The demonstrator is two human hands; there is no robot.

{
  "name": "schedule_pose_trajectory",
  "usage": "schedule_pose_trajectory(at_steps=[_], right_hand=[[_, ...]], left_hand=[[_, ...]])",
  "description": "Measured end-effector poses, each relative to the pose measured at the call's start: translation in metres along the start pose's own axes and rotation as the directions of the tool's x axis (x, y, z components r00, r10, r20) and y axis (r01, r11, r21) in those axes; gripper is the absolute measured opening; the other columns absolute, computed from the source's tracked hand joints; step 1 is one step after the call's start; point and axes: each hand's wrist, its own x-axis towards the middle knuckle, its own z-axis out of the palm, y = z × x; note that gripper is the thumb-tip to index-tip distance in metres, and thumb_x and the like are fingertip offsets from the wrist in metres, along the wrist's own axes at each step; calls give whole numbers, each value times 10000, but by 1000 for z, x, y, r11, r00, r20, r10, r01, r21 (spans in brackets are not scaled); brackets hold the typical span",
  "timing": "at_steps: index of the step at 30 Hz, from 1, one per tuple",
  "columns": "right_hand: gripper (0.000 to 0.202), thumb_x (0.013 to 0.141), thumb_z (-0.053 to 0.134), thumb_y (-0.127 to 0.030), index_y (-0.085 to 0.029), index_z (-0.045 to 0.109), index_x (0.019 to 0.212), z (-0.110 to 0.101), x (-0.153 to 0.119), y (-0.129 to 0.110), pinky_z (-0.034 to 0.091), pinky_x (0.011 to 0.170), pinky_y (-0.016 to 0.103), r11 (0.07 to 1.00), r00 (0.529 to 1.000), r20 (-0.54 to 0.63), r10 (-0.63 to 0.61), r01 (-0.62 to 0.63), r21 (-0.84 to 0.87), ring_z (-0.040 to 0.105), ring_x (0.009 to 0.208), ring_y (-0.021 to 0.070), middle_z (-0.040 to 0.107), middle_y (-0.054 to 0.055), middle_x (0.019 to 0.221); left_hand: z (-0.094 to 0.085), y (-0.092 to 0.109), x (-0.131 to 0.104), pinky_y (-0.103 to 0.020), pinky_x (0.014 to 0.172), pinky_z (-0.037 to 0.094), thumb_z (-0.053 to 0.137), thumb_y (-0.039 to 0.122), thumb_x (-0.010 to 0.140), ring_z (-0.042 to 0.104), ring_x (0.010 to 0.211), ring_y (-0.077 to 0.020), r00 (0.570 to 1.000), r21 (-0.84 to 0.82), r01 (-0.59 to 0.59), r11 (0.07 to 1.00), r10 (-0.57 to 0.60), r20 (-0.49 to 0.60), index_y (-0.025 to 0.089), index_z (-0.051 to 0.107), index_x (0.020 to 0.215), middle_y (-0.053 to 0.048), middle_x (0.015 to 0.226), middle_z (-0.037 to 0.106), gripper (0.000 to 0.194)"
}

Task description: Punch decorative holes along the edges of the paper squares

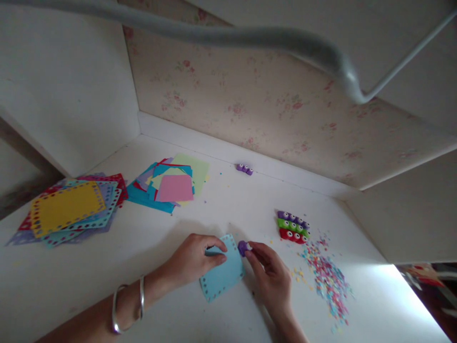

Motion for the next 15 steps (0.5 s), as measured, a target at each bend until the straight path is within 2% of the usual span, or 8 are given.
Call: schedule_pose_trajectory(at_steps=[10, 15], right_hand=[[181, 868, 696, -270, -217, 684, 1040, 2, -2, -8, 636, 755, 291, 982, 986, 3, -168, 168, -82, 738, 842, 185, 727, 56, 989], [161, 872, 687, -196, -223, 680, 1030, 2, -2, -10, 622, 737, 285, 921, 938, 15, -345, 342, -185, 723, 850, 179, 725, 51, 967]], left_hand=[[0, -2, 1, -252, 860, 489, 701, 299, 813, 707, 845, -165, 1000, 0, -1, 1000, 1, 0, 238, 760, 960, 20, 971, 779, 170], [0, 1, 1, -270, 850, 501, 693, 290, 820, 711, 820, -170, 1000, 34, -6, 999, 7, -7, 239, 757, 959, 23, 938, 781, 161]])
